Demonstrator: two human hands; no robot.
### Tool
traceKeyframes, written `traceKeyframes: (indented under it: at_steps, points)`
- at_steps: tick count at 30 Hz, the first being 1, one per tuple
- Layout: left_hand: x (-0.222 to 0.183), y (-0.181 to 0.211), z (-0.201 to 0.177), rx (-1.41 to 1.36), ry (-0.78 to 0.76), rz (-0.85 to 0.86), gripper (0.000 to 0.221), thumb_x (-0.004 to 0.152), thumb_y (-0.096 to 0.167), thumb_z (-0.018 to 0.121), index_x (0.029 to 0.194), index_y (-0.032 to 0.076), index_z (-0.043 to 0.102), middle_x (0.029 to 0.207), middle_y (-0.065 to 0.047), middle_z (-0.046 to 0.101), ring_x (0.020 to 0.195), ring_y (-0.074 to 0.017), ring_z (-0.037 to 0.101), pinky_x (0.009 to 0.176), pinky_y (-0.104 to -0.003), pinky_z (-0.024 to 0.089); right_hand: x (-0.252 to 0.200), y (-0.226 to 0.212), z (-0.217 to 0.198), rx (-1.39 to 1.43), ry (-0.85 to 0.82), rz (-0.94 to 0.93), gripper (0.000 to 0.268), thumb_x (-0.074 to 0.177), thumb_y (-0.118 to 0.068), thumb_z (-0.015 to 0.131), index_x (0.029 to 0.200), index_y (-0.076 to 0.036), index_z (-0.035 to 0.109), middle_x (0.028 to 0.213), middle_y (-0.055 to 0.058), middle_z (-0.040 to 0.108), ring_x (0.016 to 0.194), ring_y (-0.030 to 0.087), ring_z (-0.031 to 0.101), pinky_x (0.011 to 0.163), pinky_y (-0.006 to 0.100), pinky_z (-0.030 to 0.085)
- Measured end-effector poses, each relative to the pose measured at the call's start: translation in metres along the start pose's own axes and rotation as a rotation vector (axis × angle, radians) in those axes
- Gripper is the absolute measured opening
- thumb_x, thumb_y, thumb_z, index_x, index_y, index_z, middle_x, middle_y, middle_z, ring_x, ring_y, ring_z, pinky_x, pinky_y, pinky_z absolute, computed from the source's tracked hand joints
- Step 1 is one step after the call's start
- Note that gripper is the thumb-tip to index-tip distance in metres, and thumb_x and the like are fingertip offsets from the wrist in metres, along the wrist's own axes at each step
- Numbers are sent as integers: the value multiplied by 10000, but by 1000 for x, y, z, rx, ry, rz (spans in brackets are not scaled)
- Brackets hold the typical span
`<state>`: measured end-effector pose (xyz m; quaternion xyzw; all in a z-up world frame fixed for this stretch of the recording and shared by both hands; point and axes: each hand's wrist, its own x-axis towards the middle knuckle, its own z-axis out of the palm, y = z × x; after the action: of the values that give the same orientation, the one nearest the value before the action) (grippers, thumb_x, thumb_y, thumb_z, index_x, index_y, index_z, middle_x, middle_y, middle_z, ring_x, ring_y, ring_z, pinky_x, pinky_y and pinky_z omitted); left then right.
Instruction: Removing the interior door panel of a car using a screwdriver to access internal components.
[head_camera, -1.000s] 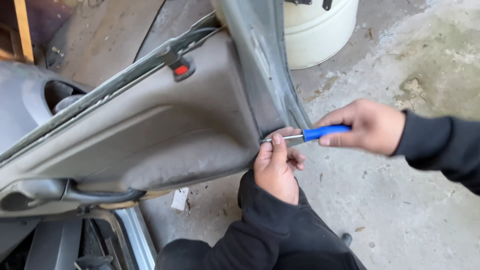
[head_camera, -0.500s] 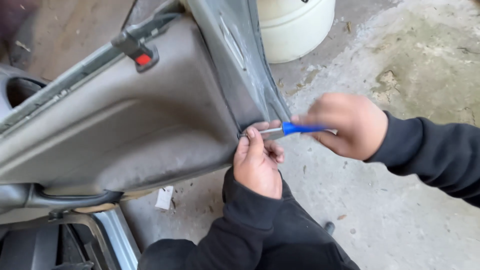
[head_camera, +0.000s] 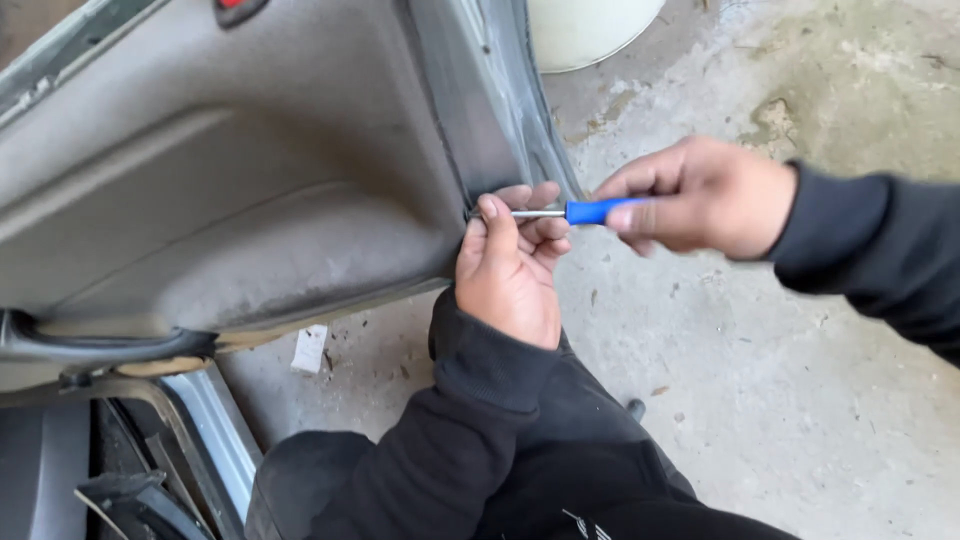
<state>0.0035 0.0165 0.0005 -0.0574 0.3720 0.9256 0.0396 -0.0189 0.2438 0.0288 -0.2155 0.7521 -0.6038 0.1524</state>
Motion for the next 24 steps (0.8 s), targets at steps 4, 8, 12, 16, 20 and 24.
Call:
traceKeyframes:
  at_steps: [4,8,12,16,20,24]
  points:
    - [2,-1,5,-8,-13,10,316,1156,263,564,1240,-38,611,1143,-211,727,877,-192,693,832,-320,604,1,1,-12,-1390,289,-1013,437,949,-54,732,1384,-75,770,1114,63,723,796,214,573,729,348,522]
    - [8,-5,-2,-46,-13,45,299,1156,240,562,1206,-52,604,1149,-247,717,834,-211,676,818,-336,610,8,-2,0,-157,261,42,414,904,-49,776,1316,-12,794,800,96,839,565,149,649,482,274,502]
    - [3,-4,0,-16,-14,24,282,1150,210,568,1239,-55,602,1151,-222,710,874,-205,692,832,-321,610,0,-1,-9,-868,228,-436,376,913,-110,805,1288,-115,833,890,33,727,638,163,549,573,302,494]
    - [9,-3,0,-48,-2,41,279,1145,178,576,1230,-87,596,1171,-246,691,895,-216,693,852,-332,616,7,-12,6,-740,360,-454,365,790,-241,938,1041,-18,795,927,69,775,630,260,668,599,366,533]
    - [5,-5,1,-28,-18,56,239,1143,176,590,1198,-54,626,1145,-216,720,879,-188,717,840,-308,626,17,5,-20,334,-89,174,291,995,-19,696,1213,105,843,675,145,708,400,128,402,320,296,284]
    - [5,-2,5,-22,7,38,262,1149,179,565,1224,-67,613,1169,-220,707,883,-187,687,836,-313,610,10,-1,-12,-952,242,-615,348,915,-142,818,1261,-180,828,982,18,811,592,135,587,536,286,516]
